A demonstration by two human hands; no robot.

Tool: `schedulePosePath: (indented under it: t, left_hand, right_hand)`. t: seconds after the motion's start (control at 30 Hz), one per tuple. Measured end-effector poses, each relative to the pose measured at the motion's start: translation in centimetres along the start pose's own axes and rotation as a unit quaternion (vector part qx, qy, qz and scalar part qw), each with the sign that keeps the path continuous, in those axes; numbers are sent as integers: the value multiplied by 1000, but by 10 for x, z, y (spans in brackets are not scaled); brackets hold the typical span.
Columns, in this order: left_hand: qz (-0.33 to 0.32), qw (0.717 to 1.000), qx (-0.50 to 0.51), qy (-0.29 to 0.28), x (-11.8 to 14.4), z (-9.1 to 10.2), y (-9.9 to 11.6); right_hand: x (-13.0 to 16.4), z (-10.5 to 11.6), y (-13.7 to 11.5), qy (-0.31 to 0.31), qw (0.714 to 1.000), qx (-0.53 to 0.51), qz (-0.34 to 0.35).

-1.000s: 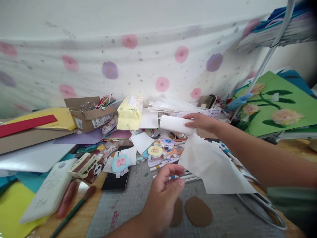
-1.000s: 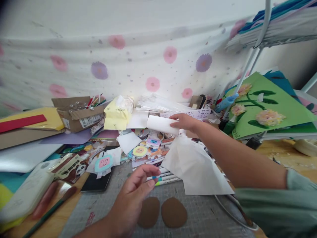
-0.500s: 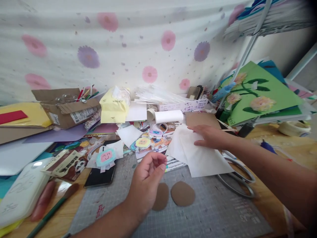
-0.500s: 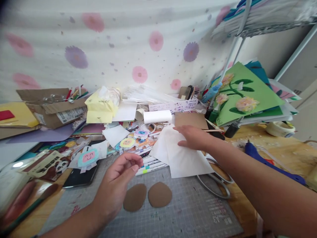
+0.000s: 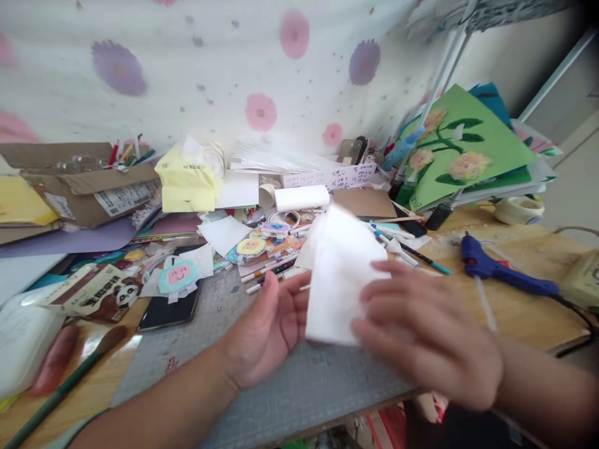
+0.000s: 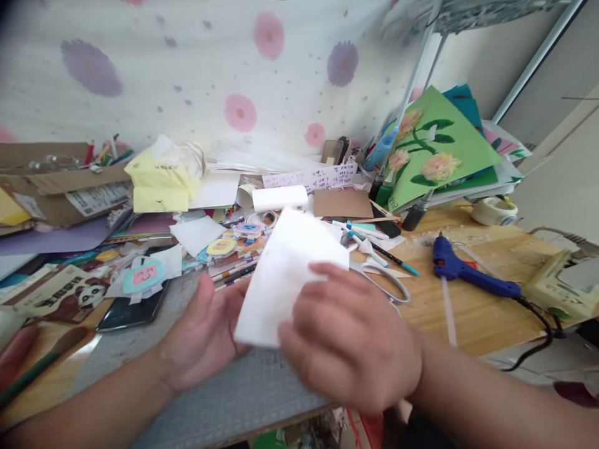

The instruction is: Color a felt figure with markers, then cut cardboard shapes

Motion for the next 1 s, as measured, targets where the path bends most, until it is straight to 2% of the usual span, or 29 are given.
schedulePosePath:
  t: [0.03,0.1,0.17,0.23,0.37,0.4,0.43,0.47,0.5,0.53,0.6,0.63,0.67,0.7,0.73,0.87,0.93,1.0]
  left_hand:
    - [12,1000,20,-20,1,-2,-3]
    - [20,999,39,-22,1,-4,-6]
    - [8,999,34,20,0,-1,-7]
    - [-9,998,15,65,-2,2,-6]
    - [-31,994,-3,104,-3,3,-2]
    - [-44,993,-1,114,-3,3,0]
    - [-60,990,3,124,-2,3,2]
    - [-74,988,8,132,-1,2,5]
    - [-86,987,13,134,0,2,7]
    - [-89,987,17,129,1,1,9]
    - [-82,991,19,101,3,-2,12]
    - [-75,993,17,86,3,-3,13]
    - [-69,995,16,74,4,-3,13]
    - [-64,996,14,64,4,-3,13]
    - [-60,997,12,56,4,-3,13]
    - [-56,997,16,45,2,1,11]
    - [-60,997,24,49,2,2,12]
    - [-66,996,33,50,2,2,13]
  right_hand:
    - [4,-11,-8,-3,999,-8,39]
    - [10,-28,-16,2,996,-14,87]
    - [15,-37,-19,-15,993,-23,115]
    - [19,-36,-18,-24,992,-36,119]
    - [31,-23,-9,-16,993,-90,76]
    - [35,-21,-4,-2,991,-127,34]
    - [38,-20,2,30,983,-177,-38]
    - [41,-21,9,69,959,-240,-133]
    - [44,-23,16,117,908,-309,-256]
    - [46,-28,23,157,830,-381,-376]
    - [45,-41,27,151,654,-519,-529]
    - [42,-48,25,127,586,-574,-558]
    - [38,-54,22,97,535,-619,-567]
    - [34,-59,18,73,501,-652,-565]
    - [31,-62,15,55,479,-676,-558]
    - [27,-68,10,48,416,-710,-566]
    - [28,-68,13,59,395,-713,-576]
    - [28,-69,14,59,390,-720,-571]
Point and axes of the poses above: each hand's wrist, its own x-axis away from the middle knuckle, its own z-axis out of the back of the hand, y = z × x, the point moved 2 cm from there along -x, towards the middle knuckle, and after that the axes turned 1 degree about -x, right-handed, at the moved point
